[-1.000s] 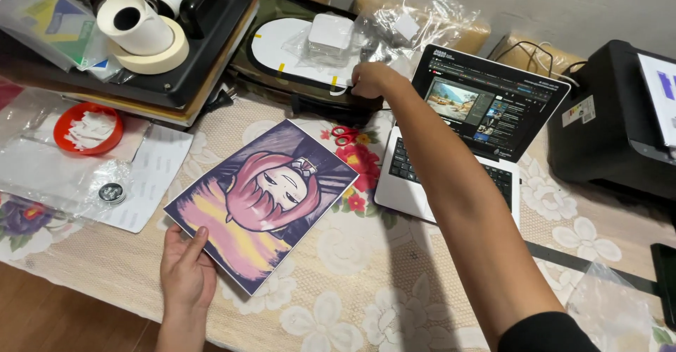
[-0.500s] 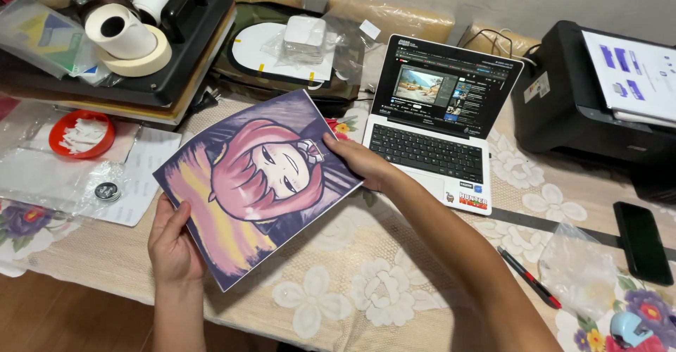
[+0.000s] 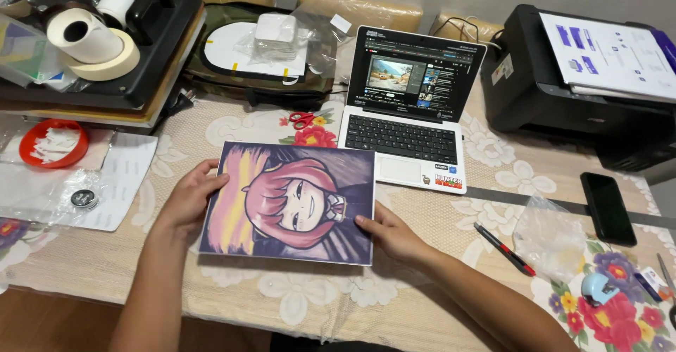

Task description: Packaging a printed illustration into a plastic sleeve and organizing printed sheets while using a laptop.

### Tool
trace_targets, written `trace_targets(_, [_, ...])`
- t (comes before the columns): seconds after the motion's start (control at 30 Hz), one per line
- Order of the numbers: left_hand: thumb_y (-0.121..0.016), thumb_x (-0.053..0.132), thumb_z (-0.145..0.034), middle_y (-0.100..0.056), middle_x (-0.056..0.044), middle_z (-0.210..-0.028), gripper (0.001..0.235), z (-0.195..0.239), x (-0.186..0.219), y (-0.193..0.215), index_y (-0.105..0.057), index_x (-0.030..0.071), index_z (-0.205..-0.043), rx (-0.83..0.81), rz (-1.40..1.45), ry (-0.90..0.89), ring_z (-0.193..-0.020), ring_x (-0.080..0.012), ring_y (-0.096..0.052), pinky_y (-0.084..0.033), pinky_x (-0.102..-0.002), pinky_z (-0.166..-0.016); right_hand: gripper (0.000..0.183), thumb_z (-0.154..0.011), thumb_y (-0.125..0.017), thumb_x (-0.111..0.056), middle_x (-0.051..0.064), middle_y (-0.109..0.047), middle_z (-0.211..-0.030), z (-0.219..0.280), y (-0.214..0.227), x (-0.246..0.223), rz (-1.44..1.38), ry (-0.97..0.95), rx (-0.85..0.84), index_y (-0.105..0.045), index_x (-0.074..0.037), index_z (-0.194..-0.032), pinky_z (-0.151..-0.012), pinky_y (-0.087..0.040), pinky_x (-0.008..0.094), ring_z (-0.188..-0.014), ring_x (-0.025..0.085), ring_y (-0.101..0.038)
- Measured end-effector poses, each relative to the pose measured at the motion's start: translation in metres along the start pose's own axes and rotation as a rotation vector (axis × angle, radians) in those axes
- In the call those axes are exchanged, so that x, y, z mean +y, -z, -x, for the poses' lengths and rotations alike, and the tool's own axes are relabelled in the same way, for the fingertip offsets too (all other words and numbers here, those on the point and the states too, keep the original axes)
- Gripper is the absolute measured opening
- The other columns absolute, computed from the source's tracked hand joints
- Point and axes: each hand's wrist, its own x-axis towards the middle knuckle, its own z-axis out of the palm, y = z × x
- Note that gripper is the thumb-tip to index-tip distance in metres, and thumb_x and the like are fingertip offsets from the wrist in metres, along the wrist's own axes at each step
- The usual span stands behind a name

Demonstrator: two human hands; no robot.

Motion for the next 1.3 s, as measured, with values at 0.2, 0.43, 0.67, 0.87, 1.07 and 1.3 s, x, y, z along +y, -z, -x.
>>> trace_targets(0.2, [-0.075, 0.011, -0.101, -0.078, -0.003, -0.085, 0.035, -0.124, -0.02, 0.083, -0.069, 0.0, -0.134, -0.095, -0.576, 0.206, -0.062, -0.0101, -0.07, -0.059, -0.026, -0.05, 0.021, -0.114, -0.063, -0.003, 0.015, -0.084, -0.1, 0.003, -0.045, -0.017, -0.106, -0.242, -0.117, -0.064, -0.003, -0.134, -0.072, -0.074, 0.044, -0.084, 0.028, -0.085])
trace_targets(0.43, [-0.081, 0.025, -0.093, -0.063, -0.019, -0.074, 0.034, -0.151, -0.003, 0.123, -0.073, -0.003, -0.111, 0.178, -0.912, 0.227, -0.057, -0.0301, -0.061, -0.041, -0.034, -0.04, 0.021, -0.115, -0.065, -0.005, 0.023, -0.082, -0.097, -0.071, -0.043, 0.009, 0.097, -0.197, -0.229, -0.058, 0.006, -0.131, -0.071, -0.075, 0.047, -0.081, 0.033, -0.086])
trace_targets(0.67, [-0.076, 0.063, -0.09, -0.087, -0.024, -0.115, 0.068, -0.145, 0.009, 0.088, -0.087, 0.009, -0.13, 0.232, -1.517, 0.267, -0.114, -0.046, -0.082, -0.07, -0.058, -0.087, 0.027, -0.11, -0.075, -0.014, 0.025, -0.082, -0.082, -0.08, -0.043, -0.028, 0.694, -0.218, -0.277, -0.058, 0.007, -0.112, -0.061, -0.072, 0.045, -0.066, 0.032, -0.084])
trace_targets(0.87, [-0.069, 0.061, -0.091, -0.078, -0.035, -0.138, 0.086, -0.122, 0.021, 0.052, -0.072, -0.002, -0.149, 0.253, -1.731, 0.198, -0.136, -0.0508, -0.072, -0.056, -0.063, -0.112, 0.06, -0.1, -0.083, -0.055, 0.023, -0.086, -0.103, -0.064, -0.013, -0.043, 1.257, -0.033, -0.21, -0.07, 0.0, -0.122, -0.088, -0.069, 0.054, -0.106, 0.043, -0.084])
trace_targets(1.07, [-0.065, 0.048, -0.104, -0.074, -0.028, -0.137, 0.071, -0.034, 0.047, -0.027, -0.062, 0.007, -0.162, 0.28, -1.682, -0.136, -0.127, -0.0536, -0.075, -0.058, -0.065, -0.108, 0.049, -0.103, -0.084, -0.031, 0.022, -0.087, -0.092, -0.004, 0.068, -0.122, 1.041, -0.01, 0.03, -0.068, 0.005, -0.133, -0.07, -0.071, 0.039, -0.074, 0.028, -0.086])
trace_targets(1.3, [-0.07, 0.069, -0.097, -0.077, 0.0, -0.144, 0.092, 0.055, 0.018, -0.147, -0.043, 0.027, -0.175, -0.153, -1.678, 0.092, -0.125, -0.0278, -0.08, -0.068, -0.058, -0.107, 0.031, -0.117, -0.079, -0.035, 0.005, -0.082, -0.082, 0.022, 0.248, -0.242, 1.557, 0.456, 0.778, -0.089, -0.01, -0.1, -0.062, -0.053, 0.039, -0.066, 0.017, -0.072])
